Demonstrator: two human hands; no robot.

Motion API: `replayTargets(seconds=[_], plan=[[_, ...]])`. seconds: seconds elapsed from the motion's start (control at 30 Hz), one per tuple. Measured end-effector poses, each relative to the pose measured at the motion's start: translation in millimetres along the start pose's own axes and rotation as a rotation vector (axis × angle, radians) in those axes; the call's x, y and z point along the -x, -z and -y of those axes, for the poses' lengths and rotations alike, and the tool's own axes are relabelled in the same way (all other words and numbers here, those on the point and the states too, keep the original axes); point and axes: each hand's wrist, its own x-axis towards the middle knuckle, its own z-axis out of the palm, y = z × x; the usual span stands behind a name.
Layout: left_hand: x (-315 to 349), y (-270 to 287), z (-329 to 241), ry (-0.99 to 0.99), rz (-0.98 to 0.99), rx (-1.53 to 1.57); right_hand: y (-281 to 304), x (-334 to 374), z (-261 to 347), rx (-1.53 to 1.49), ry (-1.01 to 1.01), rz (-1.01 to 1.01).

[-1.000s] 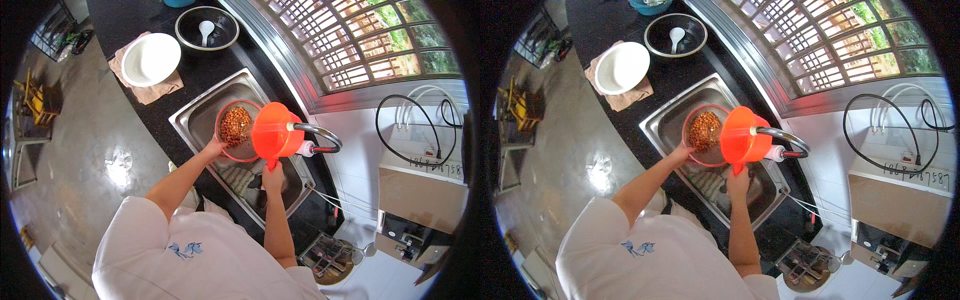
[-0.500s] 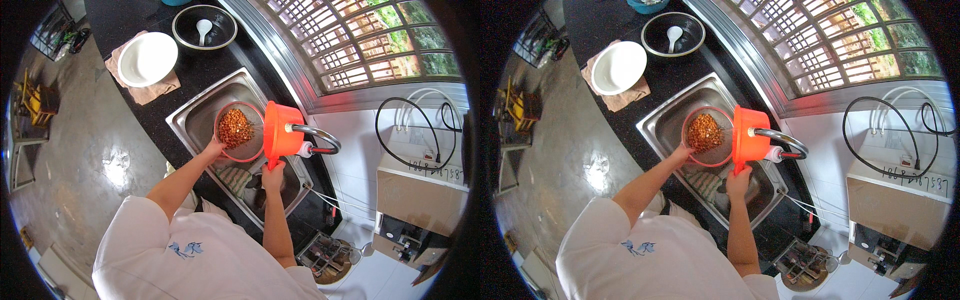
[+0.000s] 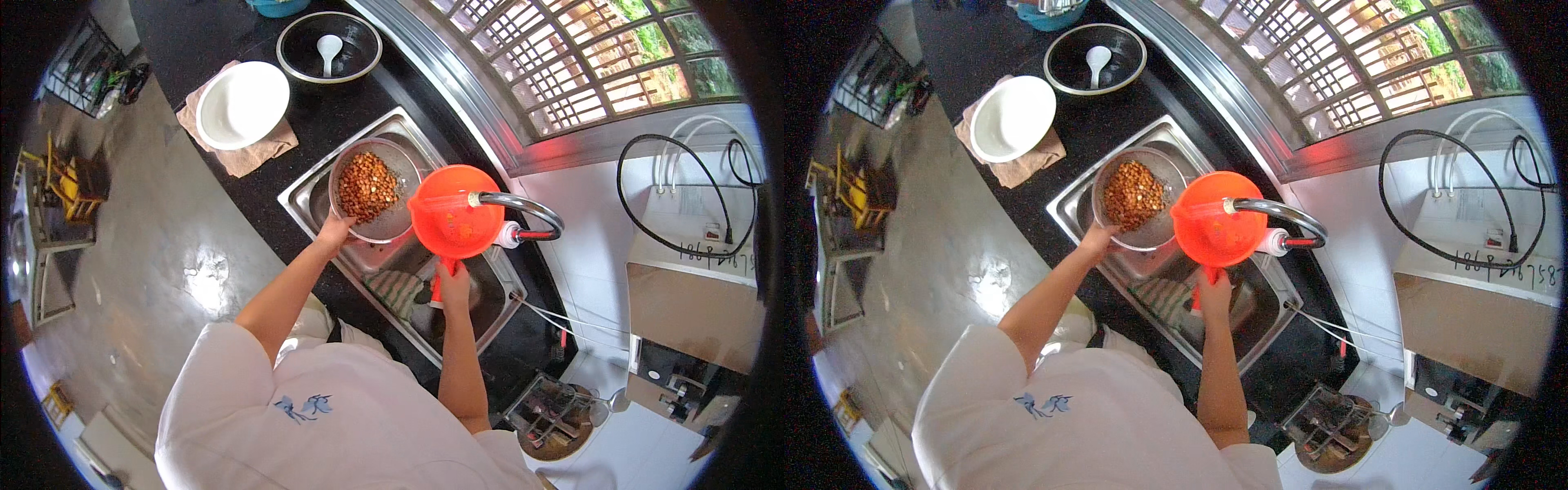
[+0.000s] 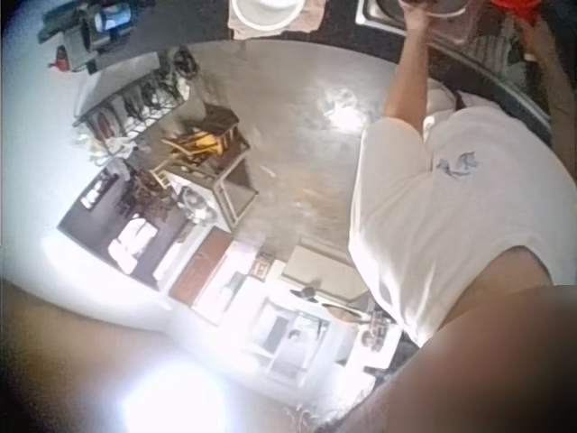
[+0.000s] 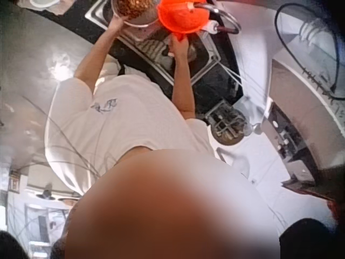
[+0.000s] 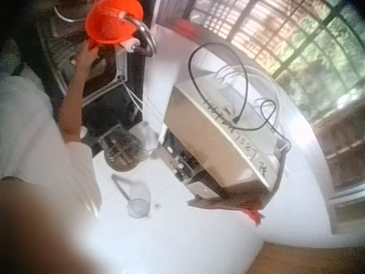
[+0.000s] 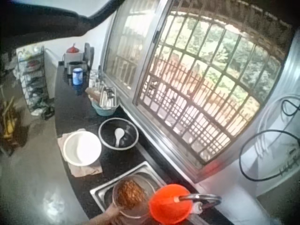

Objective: The person washes a batch of legumes in a metal strainer under running tap water in a kitchen sink. They use their hands to rub and agitate the legumes to clean them, then pour water from a red plastic pitcher over the strainer to rinse them further.

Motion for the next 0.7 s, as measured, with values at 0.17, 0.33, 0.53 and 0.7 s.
replayTargets(seconds=[0.17, 0.33, 0.53, 0.7], plan=[[18.3, 2.9, -29.5, -0.138, -0.005, 0.021, -3.6, 2.1, -10.7, -0.011, 0.015, 0.048], [29.0, 12.3, -58.9, -0.217, -0.045, 0.018, -10.5, -7.3, -30.9, 0.005, -0.051, 0.086], [46.9, 25.5, -72.2, -0.189, -0.008, 0.091, -39.6, -49.3, -68.6, 0.266, 0.090, 0.160], [56.1, 34.5, -58.8, -0.112, 0.103, 0.118, -78.8, -88.4, -87.0, 0.575, 0.231, 0.218]])
